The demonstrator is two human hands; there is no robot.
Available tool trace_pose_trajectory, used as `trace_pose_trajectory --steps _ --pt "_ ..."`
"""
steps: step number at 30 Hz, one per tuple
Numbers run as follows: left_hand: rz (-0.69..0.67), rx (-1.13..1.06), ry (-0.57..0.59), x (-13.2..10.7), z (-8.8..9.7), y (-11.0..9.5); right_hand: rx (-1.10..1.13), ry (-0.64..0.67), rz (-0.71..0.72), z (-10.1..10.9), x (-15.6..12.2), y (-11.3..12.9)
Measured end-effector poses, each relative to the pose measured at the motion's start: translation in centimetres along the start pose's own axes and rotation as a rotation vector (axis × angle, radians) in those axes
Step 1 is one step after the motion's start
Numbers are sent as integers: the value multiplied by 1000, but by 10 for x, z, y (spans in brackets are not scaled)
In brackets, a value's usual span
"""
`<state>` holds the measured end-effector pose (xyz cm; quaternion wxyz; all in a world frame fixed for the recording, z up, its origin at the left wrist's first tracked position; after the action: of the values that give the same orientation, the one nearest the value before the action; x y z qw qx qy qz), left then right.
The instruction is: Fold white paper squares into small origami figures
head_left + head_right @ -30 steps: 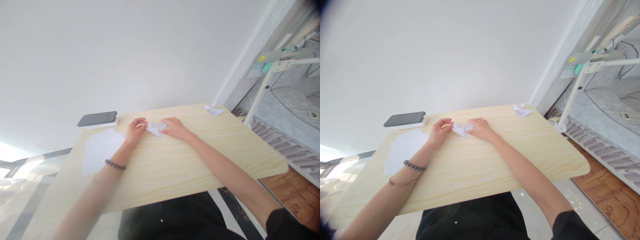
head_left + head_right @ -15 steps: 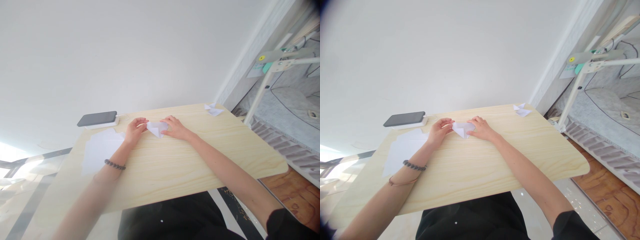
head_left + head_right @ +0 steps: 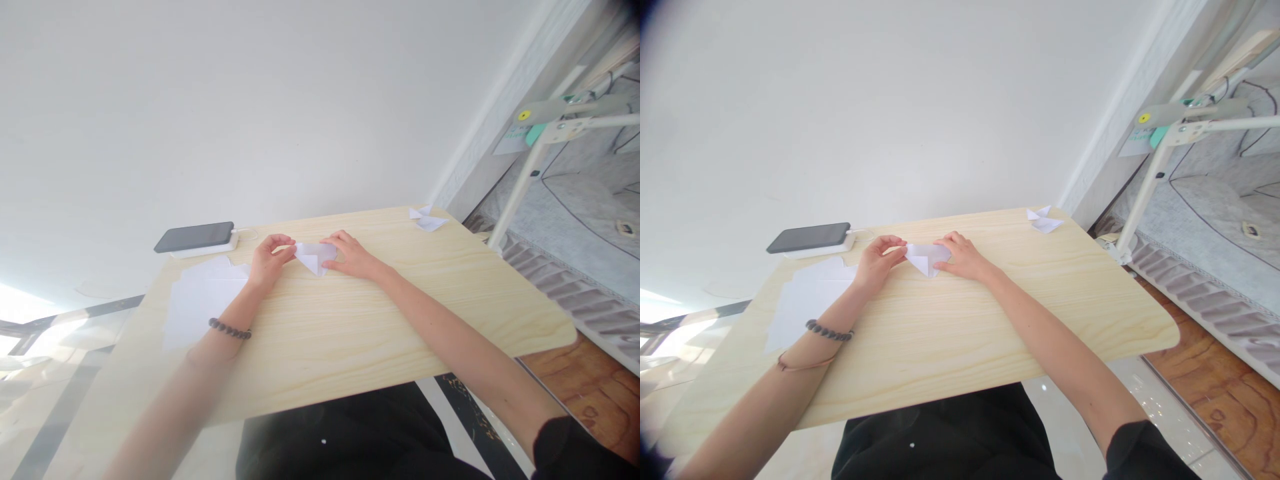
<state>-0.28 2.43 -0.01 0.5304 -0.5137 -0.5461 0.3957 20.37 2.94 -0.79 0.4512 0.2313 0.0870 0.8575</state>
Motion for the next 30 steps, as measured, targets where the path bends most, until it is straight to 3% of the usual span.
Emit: trace_pose_trajectory --steps 6,19,30 --pt "15 -1 26 1 1 4 17 -8 9 0 0 0" --pt "54 203 -51 2 2 9 21 -2 -4 2 0 2" --pt "72 421 -32 3 7 11 29 -11 10 1 0 2"
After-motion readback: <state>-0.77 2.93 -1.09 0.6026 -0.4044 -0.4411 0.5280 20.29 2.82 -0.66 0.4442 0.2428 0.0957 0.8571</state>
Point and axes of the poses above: each hand's wrist, its own x-axis towards the middle knuckle, its own z-axis out of the back of the hand, y = z × x, the point moved 2 cm from there along x, towards the middle knuckle, and after that the axes turned 6 degrees about -x, right-handed, at the moved point
